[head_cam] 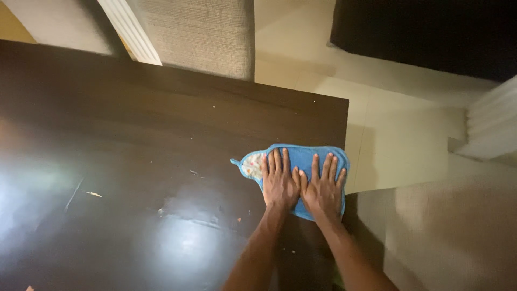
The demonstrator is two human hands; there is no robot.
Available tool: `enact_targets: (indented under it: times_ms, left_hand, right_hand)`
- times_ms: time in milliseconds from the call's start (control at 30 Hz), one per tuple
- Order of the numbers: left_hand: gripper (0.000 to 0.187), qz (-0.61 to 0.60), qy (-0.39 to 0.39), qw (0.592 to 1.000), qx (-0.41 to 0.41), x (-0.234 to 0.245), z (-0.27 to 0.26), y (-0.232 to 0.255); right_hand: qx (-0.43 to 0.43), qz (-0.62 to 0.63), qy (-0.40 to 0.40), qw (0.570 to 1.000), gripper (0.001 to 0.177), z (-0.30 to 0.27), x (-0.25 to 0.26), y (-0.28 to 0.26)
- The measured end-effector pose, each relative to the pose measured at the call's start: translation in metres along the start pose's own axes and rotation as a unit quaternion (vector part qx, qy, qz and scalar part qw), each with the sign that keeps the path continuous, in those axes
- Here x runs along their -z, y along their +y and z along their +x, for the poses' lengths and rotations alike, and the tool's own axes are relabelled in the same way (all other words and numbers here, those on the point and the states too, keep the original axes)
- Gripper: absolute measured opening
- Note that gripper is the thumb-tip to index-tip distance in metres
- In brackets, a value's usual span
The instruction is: The recorder is wiping down a large wooden dining table using a blue cloth.
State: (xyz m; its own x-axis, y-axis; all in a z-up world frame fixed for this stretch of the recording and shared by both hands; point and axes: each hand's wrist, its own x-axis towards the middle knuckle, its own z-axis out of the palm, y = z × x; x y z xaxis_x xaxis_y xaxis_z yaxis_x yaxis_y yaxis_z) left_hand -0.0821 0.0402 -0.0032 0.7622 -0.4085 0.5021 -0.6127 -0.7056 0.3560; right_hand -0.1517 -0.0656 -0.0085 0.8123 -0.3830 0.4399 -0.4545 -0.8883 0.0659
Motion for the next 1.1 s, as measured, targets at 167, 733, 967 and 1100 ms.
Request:
enact_targets:
  times_ms: [167,733,967,1100]
  left_hand:
    - [0.068,0.003,-0.043,0.999,0.007,0.02,-0.039,0.006]
    - [0.064,0.025,-0.144,0.989,-0.009,0.13,-0.158,0.021]
    - [0.065,0.016,-0.185,0.982,0.044,0.174,-0.193,0.041]
    - [0.065,0.041,-0.186,0.98,0.051,0.198,-0.217,0.053]
  right_hand:
    - [-0.028,0.04,-0.037,0.998,0.072,-0.04,0.011,-0.005]
    - [-0.068,0.058,-0.123,0.988,0.071,-0.175,0.116,-0.044]
    - [-0.046,0.072,-0.158,0.984,0.07,-0.216,0.153,-0.044]
    - [-0.037,0.065,-0.194,0.978,0.069,-0.234,0.192,-0.045]
